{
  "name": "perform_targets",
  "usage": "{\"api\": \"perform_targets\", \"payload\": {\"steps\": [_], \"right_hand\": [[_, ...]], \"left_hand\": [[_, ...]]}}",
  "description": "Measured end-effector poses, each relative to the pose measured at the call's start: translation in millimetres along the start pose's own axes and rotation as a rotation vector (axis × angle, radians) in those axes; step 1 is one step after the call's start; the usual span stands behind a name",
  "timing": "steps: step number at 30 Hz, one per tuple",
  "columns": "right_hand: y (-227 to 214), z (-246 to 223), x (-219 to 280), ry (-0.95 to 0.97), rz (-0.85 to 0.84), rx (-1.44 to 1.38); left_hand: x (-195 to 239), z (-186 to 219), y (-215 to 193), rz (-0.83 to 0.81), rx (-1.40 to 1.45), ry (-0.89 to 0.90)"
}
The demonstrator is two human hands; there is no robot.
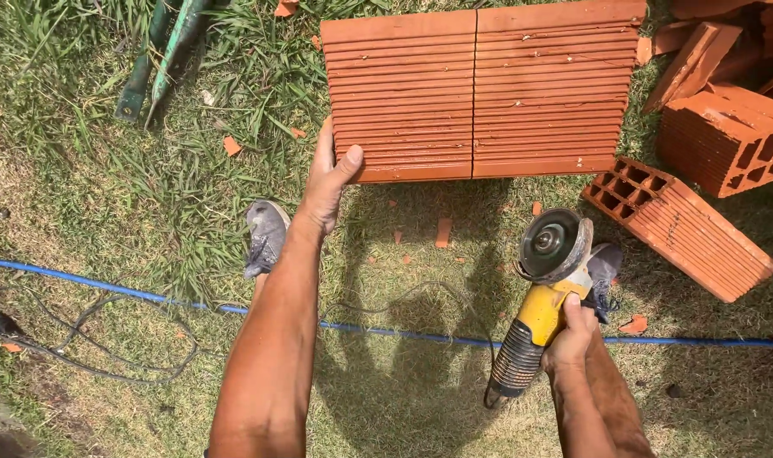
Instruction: Cutting clay bricks in half using an electric angle grinder
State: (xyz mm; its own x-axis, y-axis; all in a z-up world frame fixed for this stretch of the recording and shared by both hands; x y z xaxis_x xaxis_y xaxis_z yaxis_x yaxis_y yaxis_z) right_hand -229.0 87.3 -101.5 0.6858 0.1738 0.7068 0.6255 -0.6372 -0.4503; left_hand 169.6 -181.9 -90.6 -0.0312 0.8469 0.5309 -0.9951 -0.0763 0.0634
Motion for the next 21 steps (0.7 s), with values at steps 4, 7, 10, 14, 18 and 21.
{"api": "perform_targets", "payload": {"steps": [4, 7, 10, 14, 18, 21], "right_hand": [[3, -12, 8, 0.027, -0.006, -0.038], [-8, 4, -13, 0.033, -0.053, -0.065], [-28, 19, -30, 0.044, -0.039, -0.075], [-37, 24, -32, 0.062, -0.047, -0.099], [-40, 11, -32, 0.071, -0.068, -0.101], [-41, -2, -25, 0.06, -0.057, -0.118]], "left_hand": [[7, 13, 8, 0.052, 0.214, -0.106], [1, 24, 8, 0.073, 0.305, -0.093], [-5, -11, 5, 0.055, 0.346, -0.143], [0, -38, 9, 0.158, 0.34, -0.146], [19, -43, 22, 0.251, 0.398, -0.153], [46, -51, 33, 0.304, 0.407, -0.181]]}}
Point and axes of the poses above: each hand's wrist, its own x-axis away from the middle knuckle, its own y-axis out of the palm, z = x × y, the point moved 3 cm from there along -x, towards the middle knuckle, and after that the axes turned 11 degrees about y, right-handed, at the moved point
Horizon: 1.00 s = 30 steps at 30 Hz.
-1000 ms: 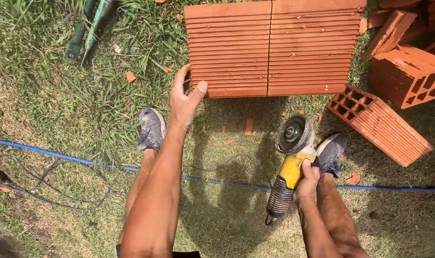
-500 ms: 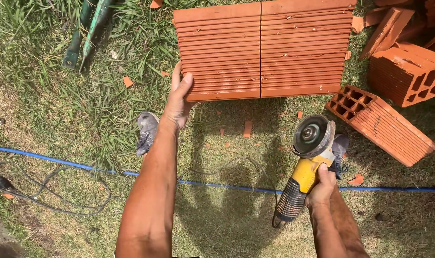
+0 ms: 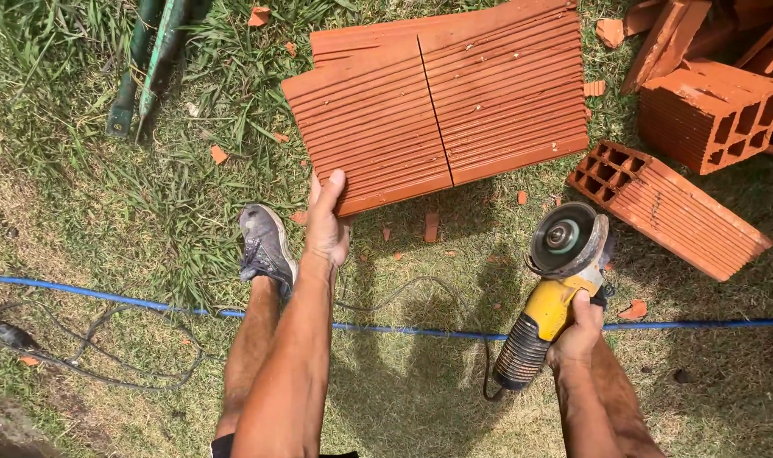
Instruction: Cutting clay bricks in half using an electric angle grinder
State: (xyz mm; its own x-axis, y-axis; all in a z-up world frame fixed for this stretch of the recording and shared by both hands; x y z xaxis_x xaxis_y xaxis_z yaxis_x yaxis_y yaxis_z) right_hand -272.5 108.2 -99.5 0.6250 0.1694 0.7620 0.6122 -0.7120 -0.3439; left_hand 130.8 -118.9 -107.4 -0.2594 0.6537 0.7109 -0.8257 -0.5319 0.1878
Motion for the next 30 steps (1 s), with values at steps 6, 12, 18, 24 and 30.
{"api": "perform_targets", "payload": {"steps": [6, 12, 18, 24, 30], "right_hand": [[-37, 13, -25, -0.017, 0.054, -0.081], [-13, -42, 20, 0.034, 0.003, -0.093], [-21, -38, 0, -0.013, 0.074, -0.217], [-45, -11, -25, -0.044, 0.082, -0.136], [-28, -22, 3, 0.019, 0.088, -0.168]], "left_hand": [[42, -131, -46, 0.195, 0.128, -0.059], [66, -46, 21, 0.236, 0.186, -0.186], [56, -40, 21, 0.093, -0.11, -0.188], [73, -7, 40, 0.049, -0.044, -0.246], [76, 109, 83, -0.023, -0.094, -0.525]]}}
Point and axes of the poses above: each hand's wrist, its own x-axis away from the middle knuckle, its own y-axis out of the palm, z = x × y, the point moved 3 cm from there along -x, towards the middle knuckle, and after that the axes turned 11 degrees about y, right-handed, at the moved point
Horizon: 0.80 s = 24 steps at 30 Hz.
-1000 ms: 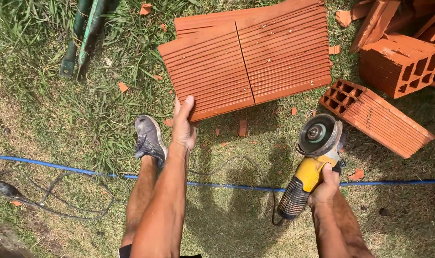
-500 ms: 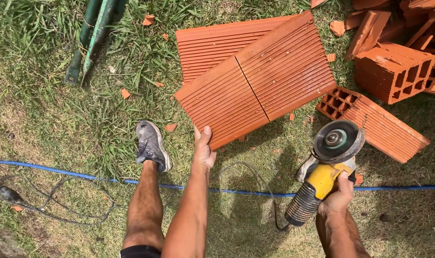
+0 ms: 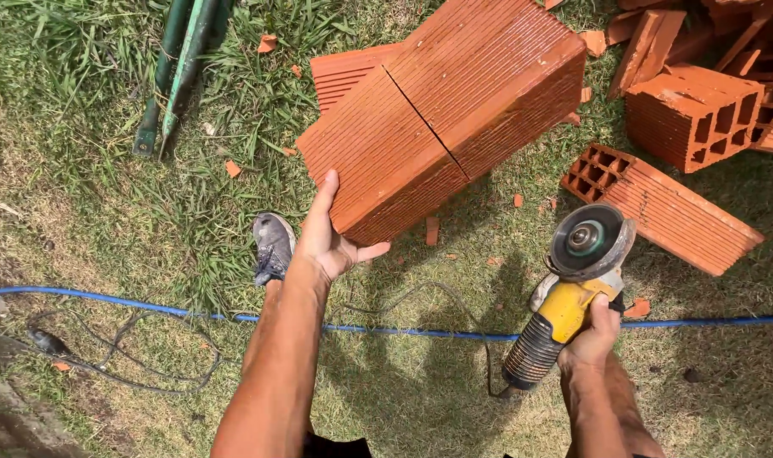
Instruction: Cutting clay bricks in half using an electric angle grinder
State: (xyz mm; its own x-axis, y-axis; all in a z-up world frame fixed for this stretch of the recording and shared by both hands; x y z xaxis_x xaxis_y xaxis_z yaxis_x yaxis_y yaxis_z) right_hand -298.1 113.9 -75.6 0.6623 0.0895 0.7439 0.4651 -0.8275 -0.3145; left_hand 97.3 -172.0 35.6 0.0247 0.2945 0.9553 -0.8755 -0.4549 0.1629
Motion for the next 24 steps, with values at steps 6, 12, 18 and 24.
{"api": "perform_targets", "payload": {"steps": [6, 12, 18, 24], "right_hand": [[35, -31, 53, 0.001, 0.025, -0.02], [25, -22, 29, 0.004, 0.026, -0.097], [16, -24, 14, 0.02, -0.003, -0.113], [25, -39, 19, 0.0, -0.055, -0.231]], "left_hand": [[17, 47, 12, 0.11, -0.002, -0.058], [15, 83, -7, 0.404, -1.109, 0.716], [-11, -13, 79, 0.393, -2.22, 1.342], [-21, 68, 76, 0.266, -2.195, 1.299]]}}
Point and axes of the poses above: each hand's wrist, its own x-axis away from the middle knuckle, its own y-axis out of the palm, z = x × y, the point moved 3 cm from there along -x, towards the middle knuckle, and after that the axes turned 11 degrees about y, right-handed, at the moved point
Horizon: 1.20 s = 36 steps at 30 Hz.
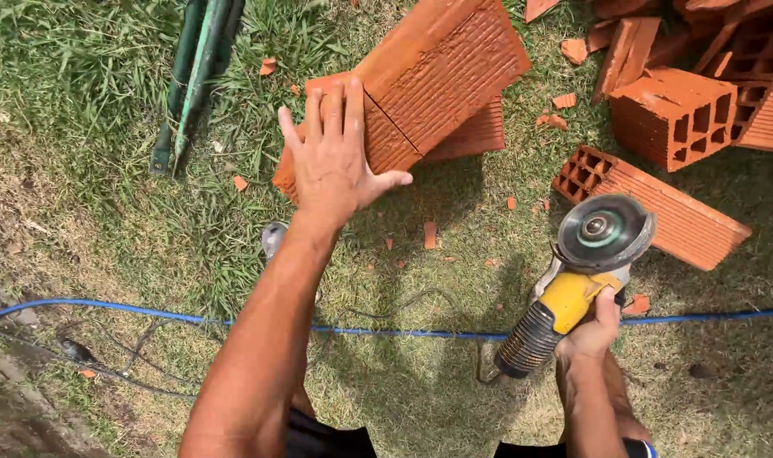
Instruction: Cutting clay bricks in half using an electric angle grinder
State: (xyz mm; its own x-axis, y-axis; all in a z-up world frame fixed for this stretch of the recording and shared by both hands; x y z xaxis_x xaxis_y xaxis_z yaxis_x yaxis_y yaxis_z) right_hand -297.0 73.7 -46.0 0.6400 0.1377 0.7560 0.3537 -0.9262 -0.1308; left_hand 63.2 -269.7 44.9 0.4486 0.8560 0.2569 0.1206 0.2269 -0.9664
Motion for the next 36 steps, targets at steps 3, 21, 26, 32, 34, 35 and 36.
{"api": "perform_targets", "payload": {"steps": [3, 21, 26, 32, 34, 35, 36], "right_hand": [[11, -2, -1, 0.038, 0.035, -0.009], [3, 6, 0, 0.0, -0.024, 0.029], [21, -14, 17, -0.02, -0.029, 0.063], [-3, -17, 0, -0.049, 0.012, 0.151], [-12, -11, -8, -0.04, 0.019, 0.143], [-30, -3, -20, -0.047, 0.02, 0.147], [-49, 5, -31, -0.053, 0.02, 0.152]], "left_hand": [[-32, -5, -15, -0.398, 0.152, -0.206], [-63, -11, 8, -0.206, 0.12, -0.106], [-31, 10, -11, -0.141, 0.141, 0.121], [-16, 28, -6, -0.231, 0.231, 0.262], [-19, 23, -10, -0.234, 0.237, 0.257], [-22, 22, -11, -0.259, 0.243, 0.253], [-24, 20, -14, -0.284, 0.25, 0.249]]}}
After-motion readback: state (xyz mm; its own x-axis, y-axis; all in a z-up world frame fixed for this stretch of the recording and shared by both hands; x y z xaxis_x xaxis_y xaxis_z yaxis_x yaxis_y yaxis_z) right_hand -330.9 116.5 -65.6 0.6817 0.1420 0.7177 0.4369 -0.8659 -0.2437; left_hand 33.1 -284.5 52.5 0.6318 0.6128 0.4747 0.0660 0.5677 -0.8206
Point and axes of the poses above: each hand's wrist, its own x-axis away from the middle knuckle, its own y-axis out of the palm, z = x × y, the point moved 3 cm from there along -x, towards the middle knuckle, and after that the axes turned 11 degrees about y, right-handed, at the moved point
